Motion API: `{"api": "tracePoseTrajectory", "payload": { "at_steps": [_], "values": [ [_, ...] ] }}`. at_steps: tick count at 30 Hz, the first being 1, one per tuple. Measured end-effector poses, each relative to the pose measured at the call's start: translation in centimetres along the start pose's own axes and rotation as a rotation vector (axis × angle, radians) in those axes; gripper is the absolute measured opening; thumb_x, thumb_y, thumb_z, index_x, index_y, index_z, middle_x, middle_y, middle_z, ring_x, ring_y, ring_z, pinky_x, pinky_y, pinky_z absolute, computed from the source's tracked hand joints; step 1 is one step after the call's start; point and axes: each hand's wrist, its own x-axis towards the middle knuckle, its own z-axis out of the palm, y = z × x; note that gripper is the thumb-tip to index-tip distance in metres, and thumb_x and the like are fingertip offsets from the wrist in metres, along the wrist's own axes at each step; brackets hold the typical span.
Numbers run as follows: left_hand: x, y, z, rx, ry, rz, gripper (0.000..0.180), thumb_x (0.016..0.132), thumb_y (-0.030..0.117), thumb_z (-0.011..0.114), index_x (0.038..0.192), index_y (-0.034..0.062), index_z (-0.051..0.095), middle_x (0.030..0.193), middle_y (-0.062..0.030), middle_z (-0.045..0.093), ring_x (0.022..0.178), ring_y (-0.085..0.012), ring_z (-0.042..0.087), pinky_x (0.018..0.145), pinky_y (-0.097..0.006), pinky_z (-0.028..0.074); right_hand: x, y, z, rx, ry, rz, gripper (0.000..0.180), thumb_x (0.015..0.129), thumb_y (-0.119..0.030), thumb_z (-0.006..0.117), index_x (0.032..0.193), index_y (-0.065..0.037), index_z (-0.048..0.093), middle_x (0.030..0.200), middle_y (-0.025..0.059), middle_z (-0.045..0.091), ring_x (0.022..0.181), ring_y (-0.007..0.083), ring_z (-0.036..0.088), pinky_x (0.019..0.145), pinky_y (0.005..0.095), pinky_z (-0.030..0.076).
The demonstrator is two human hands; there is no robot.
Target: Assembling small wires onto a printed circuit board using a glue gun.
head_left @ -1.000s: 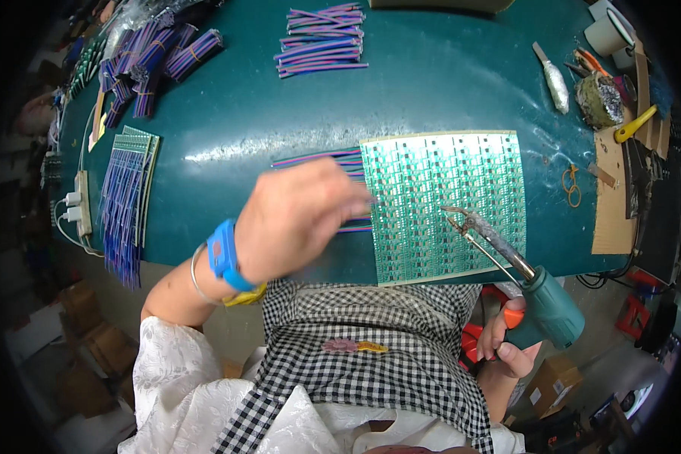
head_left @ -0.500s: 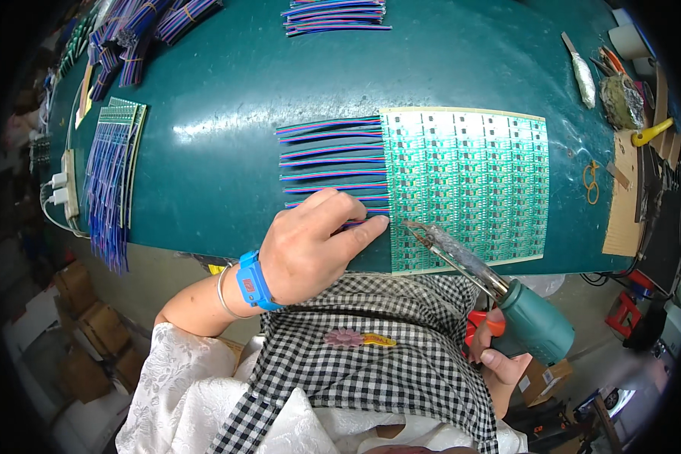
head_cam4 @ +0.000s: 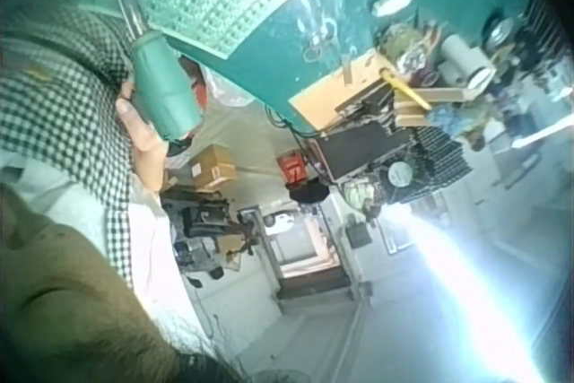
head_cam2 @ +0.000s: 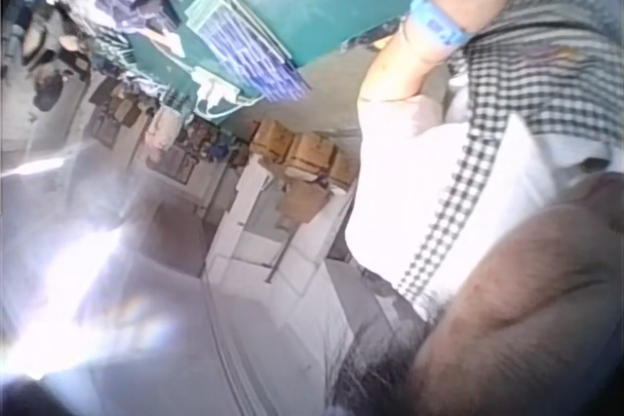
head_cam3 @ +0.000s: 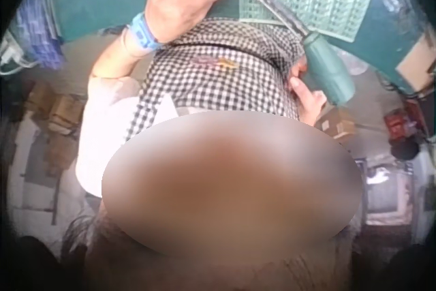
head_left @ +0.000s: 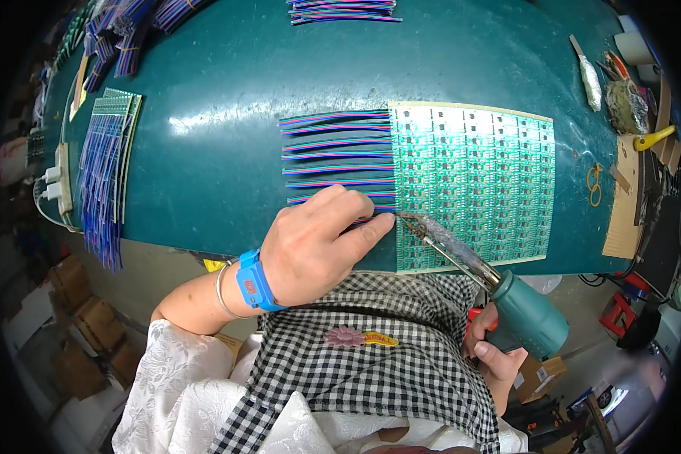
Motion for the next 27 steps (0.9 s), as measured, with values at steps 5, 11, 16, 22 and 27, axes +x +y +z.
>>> {"api": "tracePoseTrajectory", "payload": {
  "at_steps": [5, 11, 16, 22, 27],
  "values": [
    [0.0, -0.1, -0.1, 0.008, -0.019, 0.010, 0.041, 0.064, -0.005, 0.074, 0.104, 0.0007, 0.074, 0.085, -0.0096, 0.064, 0.068, -0.0226, 0.061, 0.052, -0.032, 0.049, -0.4, -0.3, -1.2, 0.105, -0.077, 0.020, 0.050, 0.074, -0.002, 0.080, 0.118, 0.004, 0.056, 0.081, 0.0093, 0.058, 0.065, 0.0182, 0.057, 0.060, 0.0306, 0.050],
    [0.1, 0.1, -0.1, 0.016, -0.006, -0.002, 0.040, 0.065, -0.005, 0.074, 0.104, 0.0006, 0.074, 0.086, -0.0095, 0.064, 0.069, -0.0231, 0.062, 0.053, -0.032, 0.049, -0.5, -1.2, -0.4, 0.117, -0.028, 0.035, 0.055, 0.074, -0.002, 0.081, 0.122, 0.005, 0.056, 0.079, 0.0094, 0.058, 0.065, 0.0185, 0.057, 0.058, 0.0300, 0.049],
    [0.0, 0.0, -0.2, 0.012, -0.029, 0.002, 0.039, 0.066, -0.004, 0.073, 0.104, 0.0006, 0.074, 0.086, -0.0097, 0.064, 0.069, -0.0234, 0.062, 0.053, -0.033, 0.050, -0.6, -0.5, -1.1, 0.063, -0.062, 0.039, 0.056, 0.075, -0.004, 0.081, 0.124, 0.003, 0.055, 0.079, 0.0082, 0.058, 0.066, 0.0178, 0.057, 0.058, 0.0300, 0.048],
    [0.0, -0.2, 0.0, 0.029, -0.013, 0.033, 0.037, 0.064, -0.002, 0.073, 0.101, -0.0003, 0.075, 0.087, -0.0100, 0.064, 0.070, -0.0226, 0.062, 0.051, -0.032, 0.049, -0.7, -0.1, -1.5, 0.012, -0.095, 0.017, 0.051, 0.078, -0.008, 0.081, 0.120, 0.003, 0.055, 0.079, 0.0071, 0.057, 0.067, 0.0167, 0.056, 0.060, 0.0298, 0.047],
    [0.1, 0.2, 0.1, 0.086, -0.011, 0.046, 0.038, 0.062, -0.001, 0.073, 0.100, -0.0015, 0.075, 0.087, -0.0094, 0.063, 0.068, -0.0215, 0.061, 0.050, -0.031, 0.048, -0.4, 0.5, -0.7, 0.000, -0.027, -0.011, 0.046, 0.072, -0.008, 0.081, 0.109, 0.003, 0.054, 0.076, 0.0103, 0.056, 0.055, 0.0159, 0.052, 0.049, 0.0291, 0.044]
  ]
}}
